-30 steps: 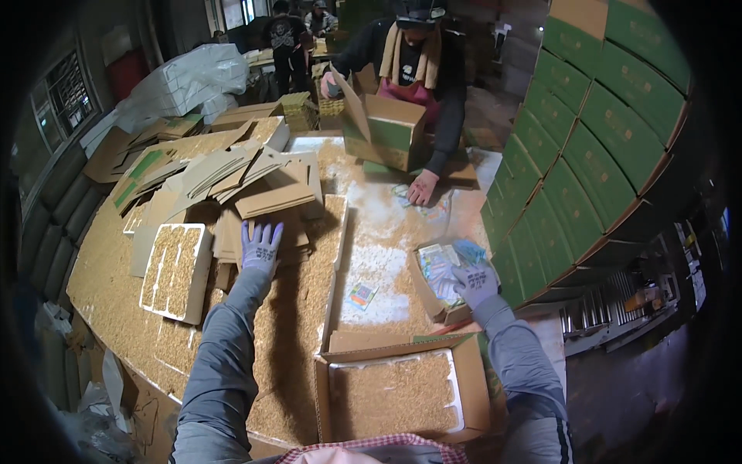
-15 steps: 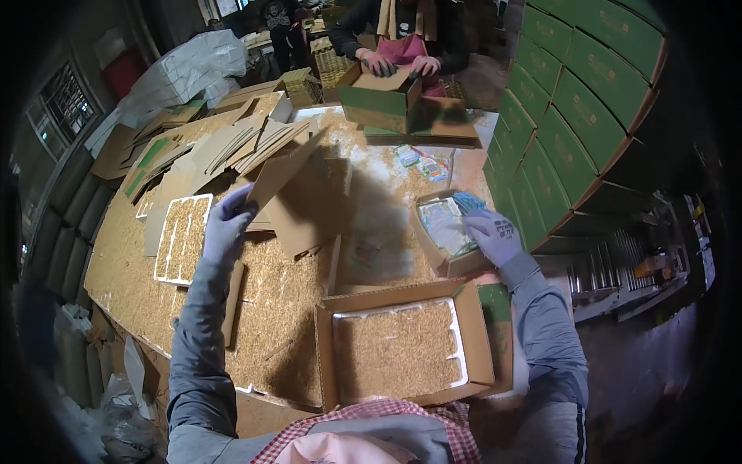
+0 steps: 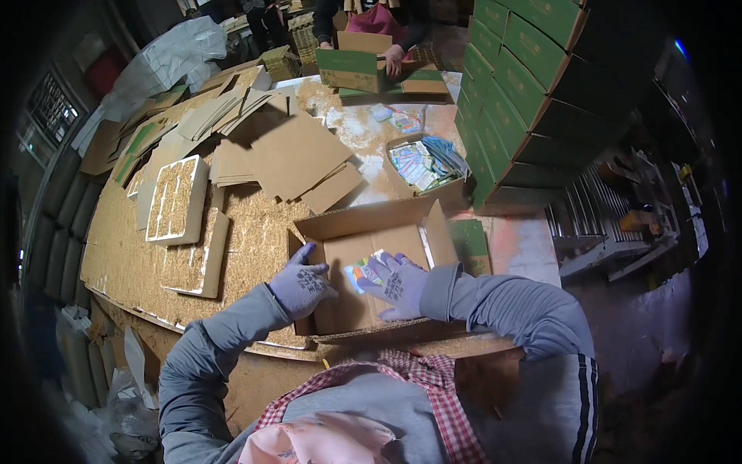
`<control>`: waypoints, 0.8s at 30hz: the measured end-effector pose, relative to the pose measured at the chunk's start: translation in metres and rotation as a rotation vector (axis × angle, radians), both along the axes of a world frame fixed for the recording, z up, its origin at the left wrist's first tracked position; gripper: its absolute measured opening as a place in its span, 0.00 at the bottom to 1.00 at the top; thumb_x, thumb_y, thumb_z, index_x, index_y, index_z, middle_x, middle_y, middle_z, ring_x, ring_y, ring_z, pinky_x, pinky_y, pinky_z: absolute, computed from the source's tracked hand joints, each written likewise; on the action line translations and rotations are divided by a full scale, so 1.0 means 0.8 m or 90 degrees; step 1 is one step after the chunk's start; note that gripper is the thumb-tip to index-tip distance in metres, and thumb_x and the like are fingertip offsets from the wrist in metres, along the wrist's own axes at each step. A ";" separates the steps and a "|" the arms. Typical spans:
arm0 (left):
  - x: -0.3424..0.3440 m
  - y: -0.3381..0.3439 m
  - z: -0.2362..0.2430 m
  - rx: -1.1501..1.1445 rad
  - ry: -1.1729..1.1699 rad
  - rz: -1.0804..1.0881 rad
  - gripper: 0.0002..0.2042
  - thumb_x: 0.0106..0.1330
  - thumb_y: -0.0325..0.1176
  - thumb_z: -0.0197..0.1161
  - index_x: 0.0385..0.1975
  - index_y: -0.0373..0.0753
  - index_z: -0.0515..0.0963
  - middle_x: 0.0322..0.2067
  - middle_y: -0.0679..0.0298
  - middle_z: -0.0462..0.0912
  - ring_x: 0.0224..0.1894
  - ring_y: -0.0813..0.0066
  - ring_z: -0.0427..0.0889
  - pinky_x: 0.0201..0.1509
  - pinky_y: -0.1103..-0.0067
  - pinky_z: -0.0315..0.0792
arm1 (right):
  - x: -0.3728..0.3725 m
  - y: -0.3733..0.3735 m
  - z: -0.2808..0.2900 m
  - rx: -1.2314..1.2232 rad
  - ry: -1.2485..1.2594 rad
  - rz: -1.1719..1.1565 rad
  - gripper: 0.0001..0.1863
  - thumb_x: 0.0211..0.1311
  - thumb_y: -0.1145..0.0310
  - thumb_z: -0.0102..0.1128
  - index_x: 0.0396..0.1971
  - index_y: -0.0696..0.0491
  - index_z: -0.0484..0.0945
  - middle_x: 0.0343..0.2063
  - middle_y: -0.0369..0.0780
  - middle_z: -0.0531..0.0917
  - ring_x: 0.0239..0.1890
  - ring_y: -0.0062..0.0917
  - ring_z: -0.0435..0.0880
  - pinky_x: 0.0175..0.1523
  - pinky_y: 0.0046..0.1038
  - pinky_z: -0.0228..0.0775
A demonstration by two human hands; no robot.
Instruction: The person assembles cardboard boxes, places small packets and filled trays into them, covers the contents with cardboard inserts, closes the boxes, and stacks them onto a pile.
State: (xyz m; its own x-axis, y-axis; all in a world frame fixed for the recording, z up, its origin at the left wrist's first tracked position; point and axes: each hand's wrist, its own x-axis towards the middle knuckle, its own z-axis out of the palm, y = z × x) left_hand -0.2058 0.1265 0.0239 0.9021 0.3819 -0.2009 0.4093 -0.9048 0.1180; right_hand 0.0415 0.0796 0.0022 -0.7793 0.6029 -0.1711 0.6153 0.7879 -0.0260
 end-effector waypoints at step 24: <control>0.097 0.048 0.148 -0.344 -0.862 0.096 0.32 0.45 0.22 0.62 0.56 0.38 0.68 0.51 0.52 0.74 0.54 0.61 0.73 0.58 0.69 0.68 | 0.278 -0.051 0.231 -0.295 1.180 -0.207 0.25 0.69 0.64 0.44 0.63 0.57 0.57 0.58 0.40 0.68 0.59 0.27 0.68 0.64 0.27 0.61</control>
State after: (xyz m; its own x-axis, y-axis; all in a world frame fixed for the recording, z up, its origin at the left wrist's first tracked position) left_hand -0.1278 0.1652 0.1427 0.4733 0.6429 0.6022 -0.2027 -0.5858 0.7847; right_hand 0.2639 0.0388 0.1870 -0.0354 0.8965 0.4417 -0.3189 0.4087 -0.8551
